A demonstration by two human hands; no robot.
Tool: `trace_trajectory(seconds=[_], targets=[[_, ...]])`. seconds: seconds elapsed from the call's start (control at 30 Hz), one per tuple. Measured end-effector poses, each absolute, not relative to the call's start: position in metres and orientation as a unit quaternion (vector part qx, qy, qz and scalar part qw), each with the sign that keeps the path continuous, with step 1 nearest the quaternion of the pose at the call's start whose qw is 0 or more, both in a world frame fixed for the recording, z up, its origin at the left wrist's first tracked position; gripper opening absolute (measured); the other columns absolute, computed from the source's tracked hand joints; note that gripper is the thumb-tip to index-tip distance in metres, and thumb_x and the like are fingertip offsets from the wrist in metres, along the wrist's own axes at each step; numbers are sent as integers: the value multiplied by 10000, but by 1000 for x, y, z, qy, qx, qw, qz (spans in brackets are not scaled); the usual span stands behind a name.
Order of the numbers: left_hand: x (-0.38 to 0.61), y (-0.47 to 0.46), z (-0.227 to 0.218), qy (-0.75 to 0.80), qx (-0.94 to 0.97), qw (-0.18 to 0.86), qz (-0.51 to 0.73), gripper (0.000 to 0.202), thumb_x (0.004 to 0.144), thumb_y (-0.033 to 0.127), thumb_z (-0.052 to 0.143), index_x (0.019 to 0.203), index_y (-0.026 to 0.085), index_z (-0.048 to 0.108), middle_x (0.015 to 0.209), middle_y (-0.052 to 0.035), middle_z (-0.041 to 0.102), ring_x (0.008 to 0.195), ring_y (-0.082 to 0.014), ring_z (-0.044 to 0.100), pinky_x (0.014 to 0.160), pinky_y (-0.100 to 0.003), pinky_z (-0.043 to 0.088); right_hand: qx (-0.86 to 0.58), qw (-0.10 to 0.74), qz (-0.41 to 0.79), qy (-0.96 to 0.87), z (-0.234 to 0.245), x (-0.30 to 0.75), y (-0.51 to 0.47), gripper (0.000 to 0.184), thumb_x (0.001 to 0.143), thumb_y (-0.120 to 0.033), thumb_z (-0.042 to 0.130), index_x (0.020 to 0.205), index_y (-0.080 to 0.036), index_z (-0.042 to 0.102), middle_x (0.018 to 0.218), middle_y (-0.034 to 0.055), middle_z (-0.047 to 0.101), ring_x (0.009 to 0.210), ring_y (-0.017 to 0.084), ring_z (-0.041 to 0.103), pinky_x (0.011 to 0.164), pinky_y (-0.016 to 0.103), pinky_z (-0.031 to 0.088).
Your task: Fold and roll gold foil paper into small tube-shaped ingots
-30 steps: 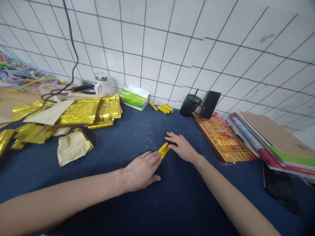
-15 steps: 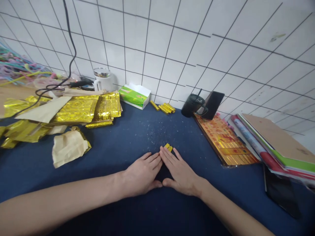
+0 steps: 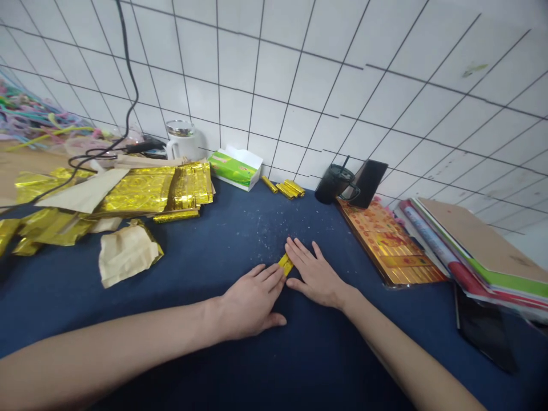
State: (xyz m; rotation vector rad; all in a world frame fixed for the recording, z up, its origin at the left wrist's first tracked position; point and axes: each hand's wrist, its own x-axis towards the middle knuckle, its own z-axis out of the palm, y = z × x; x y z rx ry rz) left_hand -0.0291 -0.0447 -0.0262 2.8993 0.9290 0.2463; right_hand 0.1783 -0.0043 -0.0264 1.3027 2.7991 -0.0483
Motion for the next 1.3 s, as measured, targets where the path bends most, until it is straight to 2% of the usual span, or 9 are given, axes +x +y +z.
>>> trace_trajectory(seconds=[0.2, 0.3, 0.4, 0.63, 0.87, 1.03, 1.17, 1.3], targets=[[-28, -51, -28, 300, 949, 42, 84, 713, 799, 589, 313, 1297, 78, 302, 1340, -134, 356, 1261, -242, 255, 1012, -376, 211, 468, 3, -61, 882, -26, 177, 0, 650, 853, -546, 155, 1377, -170, 82, 1441, 59, 107, 1315, 210, 50, 1030, 499, 72], [-27, -50, -29, 299, 950, 40, 86, 723, 795, 598, 310, 1302, 83, 293, 1340, -129, 358, 1261, -244, 254, 1012, -385, 204, 504, -10, -82, 860, -29, 176, -1, 687, 837, -565, 190, 1379, -162, 64, 1443, 61, 100, 1315, 204, 44, 1036, 479, 63], [-27, -49, -31, 296, 950, 39, 87, 734, 791, 608, 303, 1306, 86, 287, 1341, -127, 357, 1258, -244, 260, 1009, -387, 204, 536, -13, -87, 840, -32, 175, 3, 754, 796, -607, 258, 1380, -169, 68, 1447, 61, 69, 1315, 221, 18, 1028, 496, 50], [-26, -49, -31, 293, 953, 25, 79, 695, 809, 594, 267, 1279, 86, 334, 1342, -144, 348, 1265, -249, 237, 1009, -405, 181, 590, -14, -107, 800, -32, 178, 25, 707, 797, -610, 254, 1373, -218, 136, 1448, 62, 87, 1314, 243, 14, 1008, 532, 50], [-26, -49, -28, 297, 952, 21, 77, 687, 807, 595, 274, 1266, 89, 347, 1316, -143, 385, 1256, -249, 255, 1006, -407, 177, 597, -40, -109, 794, -29, 177, 29, 489, 850, -547, 229, 1293, -362, 324, 1442, 39, 150, 1309, 257, 75, 992, 545, 84], [-29, -45, -28, 285, 955, 12, 80, 667, 801, 596, 295, 1254, 112, 366, 1313, -138, 395, 1249, -248, 279, 1013, -428, 147, 587, -63, -103, 801, -30, 176, 27, 386, 893, -420, 243, 1243, -382, 401, 1430, 17, 203, 1306, 244, 107, 992, 541, 96], [-40, -31, -22, 280, 957, 14, 77, 528, 833, 499, 352, 1202, 130, 433, 1284, -117, 440, 1230, -225, 324, 1026, -409, 133, 552, -78, -109, 823, -32, 182, 22, 367, 894, -343, 279, 1232, -376, 415, 1437, 11, 177, 1308, 223, 102, 995, 530, 112], [-53, -7, -14, 237, 969, 25, 61, 383, 861, 368, 371, 1181, 179, 463, 1285, -72, 451, 1247, -211, 302, 1034, -407, 115, 534, -74, -113, 835, -32, 191, 10, 359, 893, -334, 291, 1222, -373, 429, 1432, 11, 193, 1306, 210, 118, 1000, 518, 125]])
